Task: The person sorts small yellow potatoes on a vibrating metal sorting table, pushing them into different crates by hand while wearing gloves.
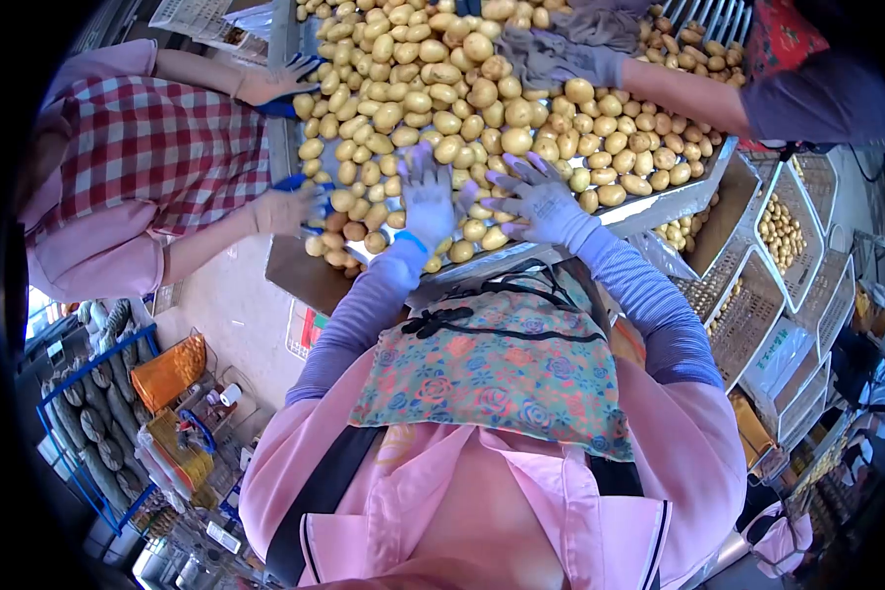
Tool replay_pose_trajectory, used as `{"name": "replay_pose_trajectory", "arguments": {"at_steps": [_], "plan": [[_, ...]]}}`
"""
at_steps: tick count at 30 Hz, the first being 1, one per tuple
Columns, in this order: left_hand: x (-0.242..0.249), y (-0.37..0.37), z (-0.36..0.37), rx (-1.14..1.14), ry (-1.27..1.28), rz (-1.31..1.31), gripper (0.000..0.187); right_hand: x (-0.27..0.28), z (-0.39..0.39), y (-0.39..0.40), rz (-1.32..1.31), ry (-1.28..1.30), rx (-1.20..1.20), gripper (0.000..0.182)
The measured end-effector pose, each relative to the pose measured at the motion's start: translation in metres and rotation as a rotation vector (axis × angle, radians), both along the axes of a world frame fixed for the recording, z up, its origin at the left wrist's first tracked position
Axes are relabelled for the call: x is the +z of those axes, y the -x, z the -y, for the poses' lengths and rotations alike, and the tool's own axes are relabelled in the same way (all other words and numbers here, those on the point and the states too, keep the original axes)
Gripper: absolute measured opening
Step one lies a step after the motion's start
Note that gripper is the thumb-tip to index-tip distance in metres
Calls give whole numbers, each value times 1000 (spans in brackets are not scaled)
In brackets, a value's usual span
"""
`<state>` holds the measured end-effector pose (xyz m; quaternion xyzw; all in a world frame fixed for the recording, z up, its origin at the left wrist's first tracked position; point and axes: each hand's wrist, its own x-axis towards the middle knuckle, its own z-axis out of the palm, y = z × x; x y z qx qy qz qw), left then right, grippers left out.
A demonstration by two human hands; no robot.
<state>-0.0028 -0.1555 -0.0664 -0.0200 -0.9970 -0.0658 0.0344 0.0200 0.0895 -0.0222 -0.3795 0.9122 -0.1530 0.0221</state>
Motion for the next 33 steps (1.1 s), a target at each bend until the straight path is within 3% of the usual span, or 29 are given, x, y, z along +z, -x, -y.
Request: {"name": "replay_pose_trajectory", "arguments": {"at_steps": [2, 4, 6, 8, 12, 14, 16, 19, 20, 22, 23, 25, 29, 31, 33], "plan": [[4, -22, 15, -399, -144, -72, 80, 6, 3, 4, 49, -36, 49, 54], [21, -48, 49, -456, -285, 74, 78, 11, 5, 8, 154, -141, 61, 58], [39, -76, 87, -482, -180, 126, 73, 6, 15, 10, 145, -107, 64, 58], [19, -103, 123, -400, 24, 162, 71, 2, 34, 14, 184, -20, 164, 56], [27, -92, 141, -277, -152, -18, 71, 12, 95, 6, 214, -125, 238, 62], [24, -60, 126, -218, -16, -116, 71, 0, 123, -3, 148, -60, 287, 58], [1, -24, 92, -114, -148, -124, 72, -3, 130, -9, 85, -1, 335, 54], [9, -1, 32, 22, -79, -112, 72, 2, 115, -7, 240, -102, 442, 46], [9, -5, 32, 22, -86, -114, 72, -15, 95, -8, 240, -109, 442, 46], [17, -32, 45, -278, -88, -29, 70, -68, 57, -11, 439, 309, 403, 46], [23, -52, 57, -278, -86, -27, 70, -55, 42, -9, 440, 311, 403, 46], [35, -84, 89, -423, -36, -7, 61, -3, 21, -1, -63, 71, 169, 50], [38, -98, 136, -459, 20, 1, 58, 12, 51, 1, 182, -17, 201, 58], [33, -88, 140, -271, 29, -81, 60, 10, 87, -2, 171, -43, 224, 57], [40, -65, 124, -343, -43, -104, 56, -6, 112, -7, 155, -68, 244, 57]]}}
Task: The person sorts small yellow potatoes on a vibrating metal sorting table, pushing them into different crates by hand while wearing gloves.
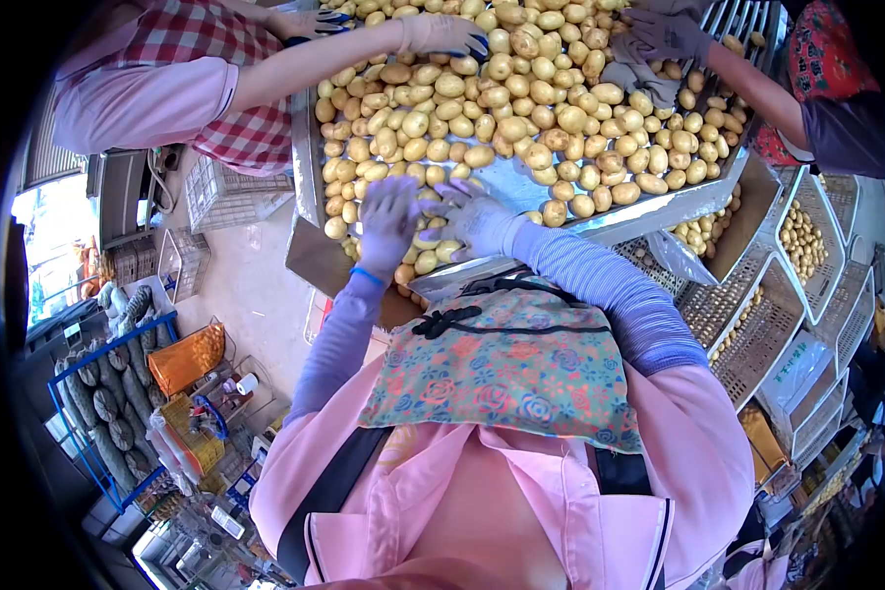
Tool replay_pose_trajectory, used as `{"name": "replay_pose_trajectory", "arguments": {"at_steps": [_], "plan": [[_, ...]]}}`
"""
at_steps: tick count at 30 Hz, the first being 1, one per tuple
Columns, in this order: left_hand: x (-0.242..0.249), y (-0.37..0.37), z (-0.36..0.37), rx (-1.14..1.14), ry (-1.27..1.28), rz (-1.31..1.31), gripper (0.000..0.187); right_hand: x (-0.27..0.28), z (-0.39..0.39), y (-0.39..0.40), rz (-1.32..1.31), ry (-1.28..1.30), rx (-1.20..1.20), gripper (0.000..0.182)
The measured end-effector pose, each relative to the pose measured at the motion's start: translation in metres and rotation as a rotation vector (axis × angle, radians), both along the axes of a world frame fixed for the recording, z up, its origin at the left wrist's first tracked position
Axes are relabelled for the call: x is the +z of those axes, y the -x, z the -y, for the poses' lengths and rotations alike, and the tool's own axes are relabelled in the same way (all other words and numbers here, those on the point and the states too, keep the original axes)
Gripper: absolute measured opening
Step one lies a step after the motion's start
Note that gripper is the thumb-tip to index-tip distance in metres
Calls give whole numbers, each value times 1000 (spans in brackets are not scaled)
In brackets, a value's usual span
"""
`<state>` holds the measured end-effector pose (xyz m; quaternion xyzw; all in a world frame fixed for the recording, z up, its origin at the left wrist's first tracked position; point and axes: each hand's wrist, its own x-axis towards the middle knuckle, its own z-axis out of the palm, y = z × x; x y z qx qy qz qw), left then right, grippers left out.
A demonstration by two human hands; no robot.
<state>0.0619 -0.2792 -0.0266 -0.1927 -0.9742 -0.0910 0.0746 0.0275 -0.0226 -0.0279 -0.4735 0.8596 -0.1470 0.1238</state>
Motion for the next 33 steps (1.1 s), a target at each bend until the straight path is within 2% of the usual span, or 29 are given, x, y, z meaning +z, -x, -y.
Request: {"name": "replay_pose_trajectory", "arguments": {"at_steps": [2, 4, 5, 6, 7, 9, 10, 11, 13, 14, 15, 17, 18, 19, 20, 21, 22, 24, 25, 27, 28, 29, 30, 31, 32, 33], "plan": [[-8, 34, -31, -140, -76, -11, 50, -23, 13, -8, -12, 71, 72, 51], [-11, 57, -72, -207, -77, -16, 47, -14, 2, -12, 37, 87, 106, 48], [1, 64, -97, -142, -14, 160, 46, -8, -8, -14, 90, 105, 137, 44], [7, 74, -111, -80, 51, 334, 45, -5, -24, -19, 111, 198, 72, 42], [-3, 89, -116, -97, 45, 329, 45, -8, -37, -21, 105, 190, 57, 42], [-30, 109, -134, -125, 216, 493, 46, -6, -64, -30, 139, 275, -138, 38], [-37, 114, -135, -126, 114, 459, 41, 2, -82, -36, 256, 361, -274, 39], [-30, 107, -136, -150, 115, 459, 41, 12, -91, -46, 252, 359, -297, 39], [2, 83, -136, -35, -374, 271, 32, 20, -103, -59, 745, 840, -837, 46], [7, 74, -151, -96, -521, 244, 37, 10, -112, -65, 831, 935, -938, 60], [12, 54, -171, -141, -668, 232, 42, 23, -108, -67, 739, 1111, -1000, 68], [62, 33, -204, -556, -492, 379, 53, 67, -108, -72, 1225, 1657, -1114, 63], [59, 26, -199, -560, -490, 375, 53, 57, -125, -81, 1261, 1564, -1204, 47], [46, 18, -189, -619, -447, 269, 56, 46, -157, -98, 734, 980, -1067, 32], [29, 12, -178, -676, -408, 162, 58, 37, -200, -117, 999, 926, -1037, 30], [2, 6, -150, -609, -173, 75, 63, 33, -235, -136, 1269, 858, -995, 29], [14, 8, -118, -606, -65, 148, 67, 62, -251, -156, 1224, 457, -1130, 30], [-14, -3, -49, -525, 114, 147, 67, 46, -294, -203, 1040, 180, -895, 32], [-13, 3, -40, -524, 115, 148, 67, 53, -293, -200, 1041, 180, -894, 32], [-9, 2, -29, -325, -32, 125, 62, 86, -270, -183, 694, -89, -1251, 38], [-7, 5, -42, -235, -93, 59, 58, 92, -244, -165, 648, 435, -1339, 44], [-1, 15, -63, -289, -133, 34, 56, 81, -226, -142, 563, 547, -1276, 48], [8, 26, -89, -347, -174, 14, 54, 71, -210, -118, 248, 365, -1046, 52], [18, 37, -118, -456, -233, 28, 49, 86, -170, -89, 399, 492, -1100, 53], [16, 40, -148, -393, -213, 74, 45, 78, -144, -63, 54, 424, -944, 57], [17, 49, -168, -396, -211, 70, 45, 57, -129, -42, -144, 299, -815, 62]]}}
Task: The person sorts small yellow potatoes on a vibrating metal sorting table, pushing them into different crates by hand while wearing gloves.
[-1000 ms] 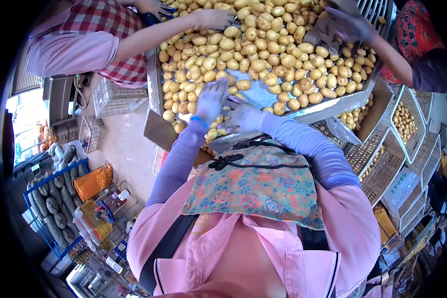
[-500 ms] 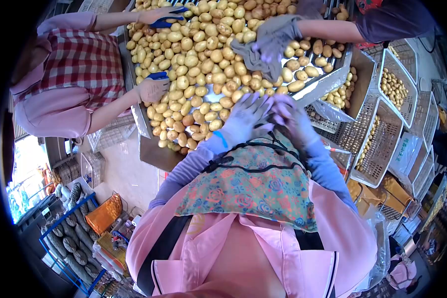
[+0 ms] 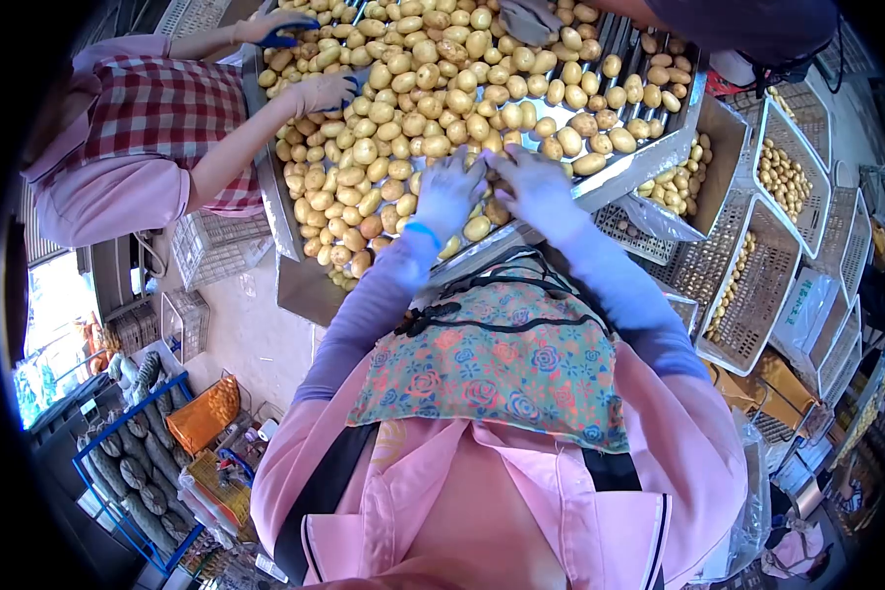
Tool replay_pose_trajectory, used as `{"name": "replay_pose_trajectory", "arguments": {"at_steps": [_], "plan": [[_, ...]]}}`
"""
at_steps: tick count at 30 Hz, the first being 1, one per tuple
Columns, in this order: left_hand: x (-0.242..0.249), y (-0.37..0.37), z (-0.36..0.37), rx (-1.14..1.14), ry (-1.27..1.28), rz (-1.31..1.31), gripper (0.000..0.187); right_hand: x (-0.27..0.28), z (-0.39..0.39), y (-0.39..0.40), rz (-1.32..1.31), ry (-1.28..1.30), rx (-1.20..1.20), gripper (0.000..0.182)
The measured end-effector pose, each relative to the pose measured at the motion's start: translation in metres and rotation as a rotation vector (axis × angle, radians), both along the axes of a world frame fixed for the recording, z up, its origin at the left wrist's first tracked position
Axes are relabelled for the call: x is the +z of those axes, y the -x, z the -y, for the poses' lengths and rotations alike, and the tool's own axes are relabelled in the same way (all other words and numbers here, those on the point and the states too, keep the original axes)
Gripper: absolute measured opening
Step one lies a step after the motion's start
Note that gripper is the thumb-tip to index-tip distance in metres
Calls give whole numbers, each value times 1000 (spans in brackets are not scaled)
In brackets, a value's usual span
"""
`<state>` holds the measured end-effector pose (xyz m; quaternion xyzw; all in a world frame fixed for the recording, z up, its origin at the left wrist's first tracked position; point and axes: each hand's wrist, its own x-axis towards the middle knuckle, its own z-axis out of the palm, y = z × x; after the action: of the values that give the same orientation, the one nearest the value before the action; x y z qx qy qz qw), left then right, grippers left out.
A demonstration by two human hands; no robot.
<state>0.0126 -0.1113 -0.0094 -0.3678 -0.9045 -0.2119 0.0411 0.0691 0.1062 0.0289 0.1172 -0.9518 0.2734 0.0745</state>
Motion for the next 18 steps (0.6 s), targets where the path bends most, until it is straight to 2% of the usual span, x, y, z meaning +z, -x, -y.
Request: {"name": "replay_pose_trajectory", "arguments": {"at_steps": [1, 2, 4, 5, 6, 7, 8, 9, 10, 11, 12, 13, 14, 15, 16, 17, 18], "plan": [[2, 11, -16, 21, 256, 138, 45, -15, 17, 14, 32, -155, 25, 59], [4, 23, -24, 43, 510, 268, 45, -26, 24, 30, 22, -156, 21, 59], [0, 41, -23, 15, 495, 327, 45, -41, 28, 54, 358, -315, 15, 54], [-5, 42, -17, -16, 489, 401, 46, -44, 25, 54, 360, -311, 13, 54], [-17, 37, -7, -21, 493, 397, 46, -46, 15, 53, 344, -184, 43, 52], [-35, 28, 6, 60, 106, 292, 46, -48, 2, 54, 321, -56, 67, 50], [-41, 24, 12, 129, -285, 178, 48, -49, -8, 42, 210, 180, 32, 49], [-16, 16, 5, 172, -411, 145, 53, -41, -12, 33, 384, 609, -95, 44], [-6, 4, -6, 286, -544, 370, 58, -32, -12, 23, 564, 1041, -222, 39], [1, -8, -20, 221, -528, 73, 62, -27, -11, 14, 636, 1519, -311, 38], [19, -25, -32, 149, -510, 523, 64, -20, -9, 2, 687, 1998, -407, 36], [43, -31, -48, -11, -393, 236, 62, -3, -2, -14, 546, 2049, -329, 31], [59, -31, -59, -170, -273, -60, 61, -11, -10, -21, 542, 2043, -328, 31], [56, -29, -56, -173, -281, -65, 61, -26, -31, -32, 726, 2374, -238, 32], [47, -28, -47, -228, -243, 53, 58, -38, -58, -46, 921, 2699, -131, 34], [35, -29, -35, -286, -202, 176, 56, -45, -97, -56, 778, 2744, -54, 43], [16, -30, -17, -215, -183, 210, 52, -55, -150, -62, 634, 2781, 25, 52]]}}
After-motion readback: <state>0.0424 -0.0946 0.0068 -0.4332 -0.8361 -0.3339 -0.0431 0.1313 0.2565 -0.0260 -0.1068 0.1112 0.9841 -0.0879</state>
